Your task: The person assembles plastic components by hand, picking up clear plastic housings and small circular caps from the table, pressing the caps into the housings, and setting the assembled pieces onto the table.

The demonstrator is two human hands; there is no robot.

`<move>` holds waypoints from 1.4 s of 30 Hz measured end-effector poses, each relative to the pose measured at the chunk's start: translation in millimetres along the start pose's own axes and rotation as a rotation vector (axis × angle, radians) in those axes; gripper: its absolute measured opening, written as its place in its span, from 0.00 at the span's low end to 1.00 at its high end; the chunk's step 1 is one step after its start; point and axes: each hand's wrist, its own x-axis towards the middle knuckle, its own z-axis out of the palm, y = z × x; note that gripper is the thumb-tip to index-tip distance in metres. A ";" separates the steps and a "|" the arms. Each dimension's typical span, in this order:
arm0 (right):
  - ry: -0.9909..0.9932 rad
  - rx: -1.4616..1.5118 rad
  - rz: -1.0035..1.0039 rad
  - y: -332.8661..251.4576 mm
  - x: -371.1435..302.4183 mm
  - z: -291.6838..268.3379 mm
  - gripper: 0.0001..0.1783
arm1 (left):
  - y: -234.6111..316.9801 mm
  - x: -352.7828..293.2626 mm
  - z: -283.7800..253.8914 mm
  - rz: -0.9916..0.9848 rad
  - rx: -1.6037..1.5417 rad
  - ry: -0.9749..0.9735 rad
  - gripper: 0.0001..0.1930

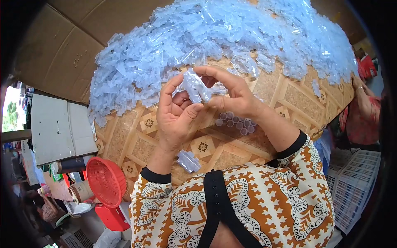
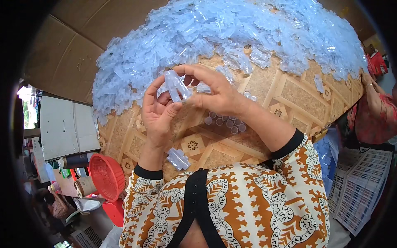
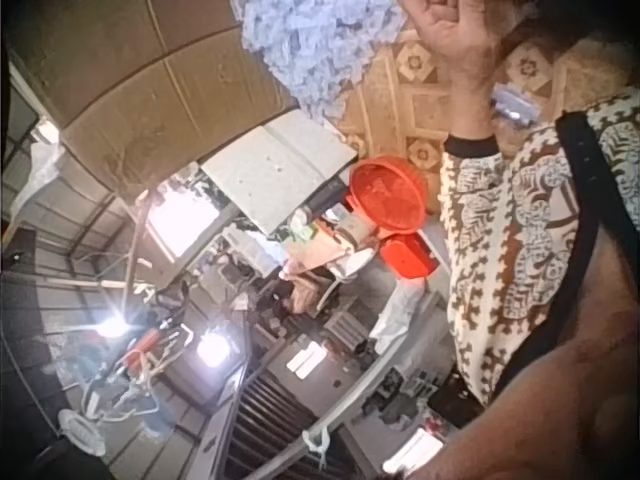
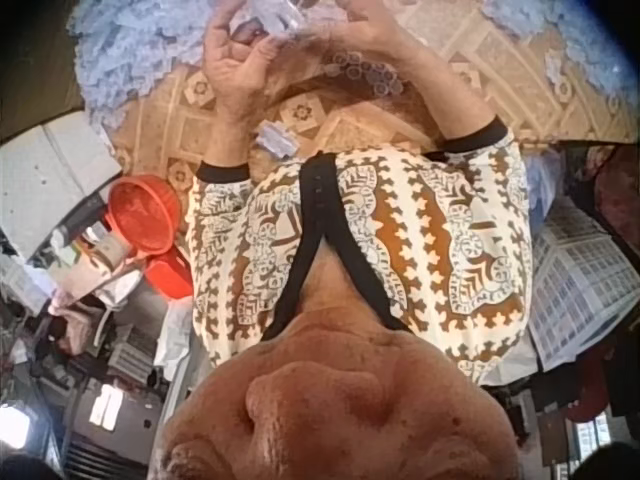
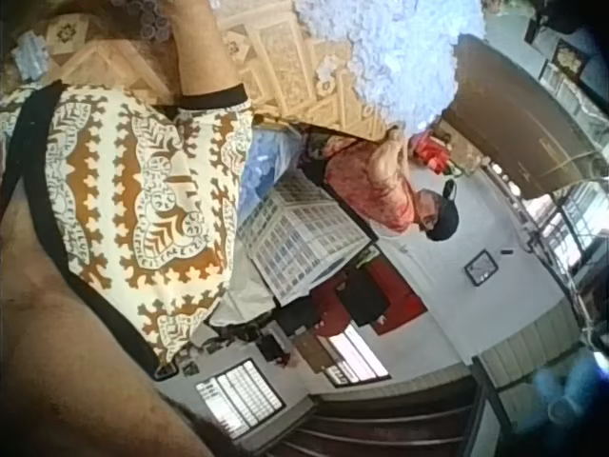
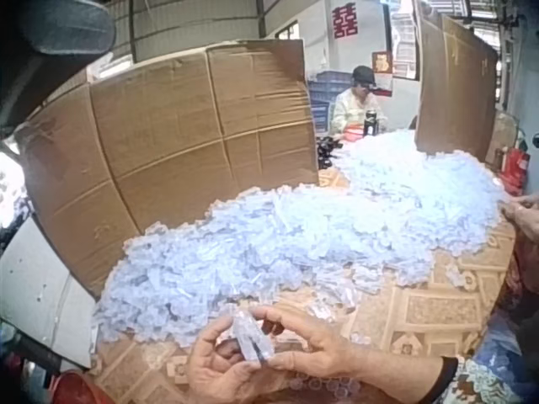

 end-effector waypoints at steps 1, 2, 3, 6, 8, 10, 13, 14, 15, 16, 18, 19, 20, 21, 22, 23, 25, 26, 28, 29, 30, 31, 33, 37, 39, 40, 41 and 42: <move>0.002 0.000 0.001 -1.7 -0.2 1.0 0.44 | -1.0 -0.2 0.1 -0.001 0.000 -0.001 0.35; 0.011 -0.062 -0.027 -3.7 -1.1 2.8 0.44 | -3.0 -0.6 0.0 0.011 0.022 0.007 0.36; 0.020 -0.123 -0.055 -5.2 -1.3 3.9 0.44 | -4.5 -0.9 -0.1 0.022 0.044 0.016 0.36; 0.048 -0.098 -0.067 -8.0 0.6 5.7 0.44 | -4.9 -1.1 -1.2 0.034 0.062 -0.002 0.36; 0.016 -0.093 -0.061 -7.3 0.4 3.0 0.44 | -4.6 -2.4 -2.5 0.033 0.067 -0.019 0.36; -0.017 -0.088 -0.054 -6.1 0.3 1.0 0.45 | -4.1 -4.0 -2.2 0.031 0.071 -0.036 0.36; -0.003 -0.105 -0.095 -5.2 -1.0 0.1 0.46 | -2.4 -4.6 -0.6 0.025 0.031 -0.033 0.36; 0.020 -0.082 -0.071 -6.3 -2.0 0.2 0.46 | -1.7 -3.8 -1.6 0.042 0.062 -0.033 0.36; 0.043 -0.059 -0.048 -7.2 -2.5 0.3 0.46 | -1.2 -3.4 -2.1 0.060 0.093 -0.033 0.36; 0.044 -0.059 -0.047 -7.5 -1.9 -0.4 0.46 | -0.8 -3.5 -1.6 0.059 0.093 -0.033 0.36; 0.049 -0.072 -0.058 -7.3 -0.6 -2.0 0.46 | -0.7 -3.4 -0.5 0.050 0.109 -0.022 0.37; 0.048 -0.070 -0.059 -8.4 -0.5 -0.4 0.46 | -2.1 -4.0 -2.1 0.051 0.111 -0.021 0.37; 0.043 -0.082 -0.058 -9.7 -0.8 1.7 0.46 | -5.9 -4.5 -5.1 0.089 0.133 -0.037 0.37; 0.037 -0.094 -0.057 -10.7 -0.9 3.0 0.45 | -7.4 -4.8 -6.7 0.128 0.156 -0.053 0.37; 0.039 -0.095 -0.055 -10.5 -1.4 2.3 0.45 | -7.6 -4.2 -6.5 0.126 0.155 -0.054 0.37; 0.040 -0.125 -0.056 -10.5 -1.8 1.2 0.45 | -7.2 -3.6 -6.0 0.119 0.155 -0.055 0.37; 0.042 -0.156 -0.058 -9.6 -2.2 -0.1 0.45 | -7.6 -2.6 -6.1 0.112 0.156 -0.056 0.36; 0.043 -0.168 -0.069 -8.8 -2.3 -0.4 0.45 | -7.9 -2.0 -6.6 0.129 0.181 -0.065 0.36; 0.044 -0.180 -0.079 -7.7 -2.3 -0.7 0.44 | -7.3 -1.5 -7.8 0.145 0.206 -0.074 0.35; 0.047 -0.187 -0.090 -7.3 -2.3 -0.7 0.45 | -6.4 -1.7 -8.5 0.129 0.219 -0.075 0.35; 0.049 -0.195 -0.101 -7.1 -2.4 -0.5 0.45 | -5.8 -1.8 -8.7 0.114 0.232 -0.076 0.34; 0.048 -0.194 -0.100 -6.6 -2.6 -0.1 0.45 | -5.6 -1.7 -8.4 0.113 0.231 -0.075 0.34; 0.066 -0.193 -0.112 -5.9 -3.0 0.6 0.44 | -5.3 -1.3 -7.5 0.129 0.209 -0.077 0.34; 0.062 -0.221 -0.127 -7.0 -2.2 0.2 0.44 | -5.2 0.2 -8.7 0.155 0.248 -0.095 0.33; 0.049 -0.266 -0.122 -8.5 -2.8 -0.6 0.43 | -6.4 -0.3 -8.0 0.142 0.221 -0.099 0.33; 0.049 -0.266 -0.122 -9.0 -3.1 0.2 0.43 | -6.9 -0.4 -8.1 0.142 0.221 -0.100 0.33; 0.061 -0.267 -0.122 -9.4 -3.6 2.2 0.42 | -7.8 -0.8 -8.7 0.156 0.234 -0.100 0.33; 0.073 -0.267 -0.122 -9.7 -4.1 3.7 0.42 | -8.2 -1.0 -8.9 0.170 0.248 -0.101 0.33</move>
